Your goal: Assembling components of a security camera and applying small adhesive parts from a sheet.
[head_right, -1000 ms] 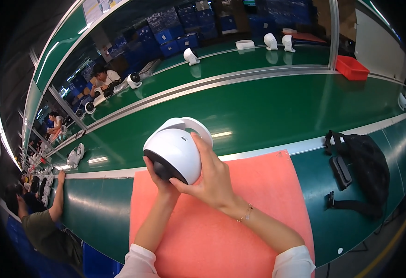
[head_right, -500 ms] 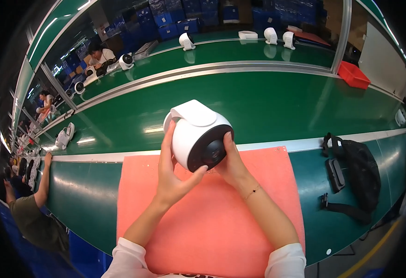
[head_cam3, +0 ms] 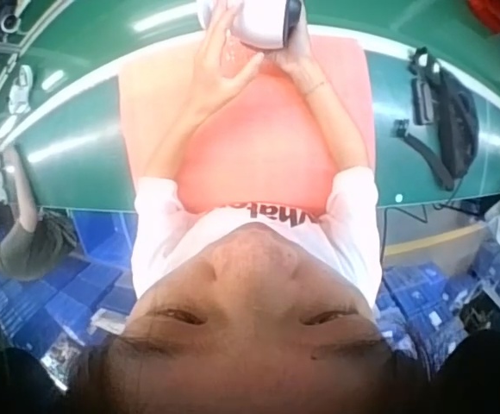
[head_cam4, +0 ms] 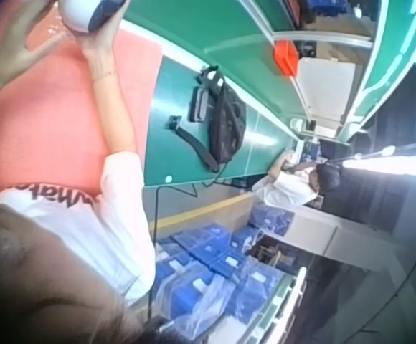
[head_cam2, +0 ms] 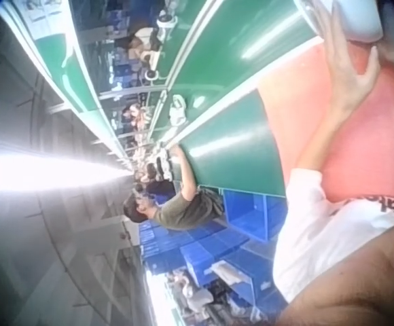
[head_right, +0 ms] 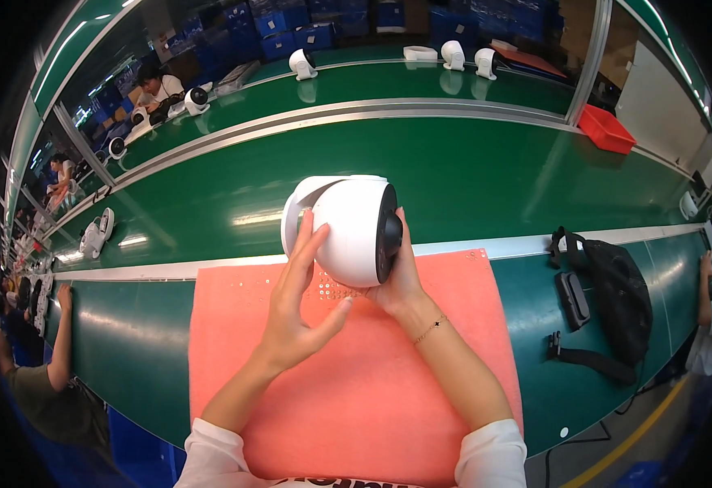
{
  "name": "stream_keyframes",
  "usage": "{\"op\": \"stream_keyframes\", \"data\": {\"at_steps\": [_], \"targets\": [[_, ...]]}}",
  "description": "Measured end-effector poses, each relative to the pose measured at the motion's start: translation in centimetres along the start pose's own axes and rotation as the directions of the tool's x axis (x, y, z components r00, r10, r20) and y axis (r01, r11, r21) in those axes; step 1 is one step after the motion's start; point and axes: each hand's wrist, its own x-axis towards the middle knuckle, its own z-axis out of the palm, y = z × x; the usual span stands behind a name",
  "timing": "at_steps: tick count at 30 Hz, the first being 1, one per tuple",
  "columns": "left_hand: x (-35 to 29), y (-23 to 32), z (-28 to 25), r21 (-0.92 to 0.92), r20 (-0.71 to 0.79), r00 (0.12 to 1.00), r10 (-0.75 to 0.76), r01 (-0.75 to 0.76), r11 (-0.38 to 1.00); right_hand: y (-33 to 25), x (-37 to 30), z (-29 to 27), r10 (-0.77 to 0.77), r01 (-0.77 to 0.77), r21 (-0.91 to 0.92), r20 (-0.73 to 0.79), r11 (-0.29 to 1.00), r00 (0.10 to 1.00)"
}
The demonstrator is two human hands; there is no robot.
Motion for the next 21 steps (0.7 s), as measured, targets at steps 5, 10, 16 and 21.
{"op": "stream_keyframes", "data": {"at_steps": [5, 10, 16, 21], "targets": [[0.0, -1.6, -0.6, -0.157, -0.028, 0.996, -0.083, 0.078, 0.985, 0.6, 0.5, -0.5, 0.039, -0.042, 0.115, 0.024, 0.993, 0.999], [0.0, -3.7, -0.5, -0.429, -0.040, 0.981, -0.192, 0.157, 0.890, 0.5, 0.3, 0.3, 0.038, -0.044, 0.151, 0.045, 0.988, 0.998], [0.1, -6.2, -1.0, -0.528, 0.150, 0.924, -0.351, 0.375, 0.762, 0.0, 2.0, -1.3, -0.075, 0.082, 0.124, -0.059, 0.989, 0.995], [-1.5, -9.7, 0.2, -0.321, 0.242, 0.849, -0.469, 0.527, 0.787, -2.1, 2.9, -3.1, -0.417, 0.336, -0.257, -0.415, 0.906, 0.809]]}}
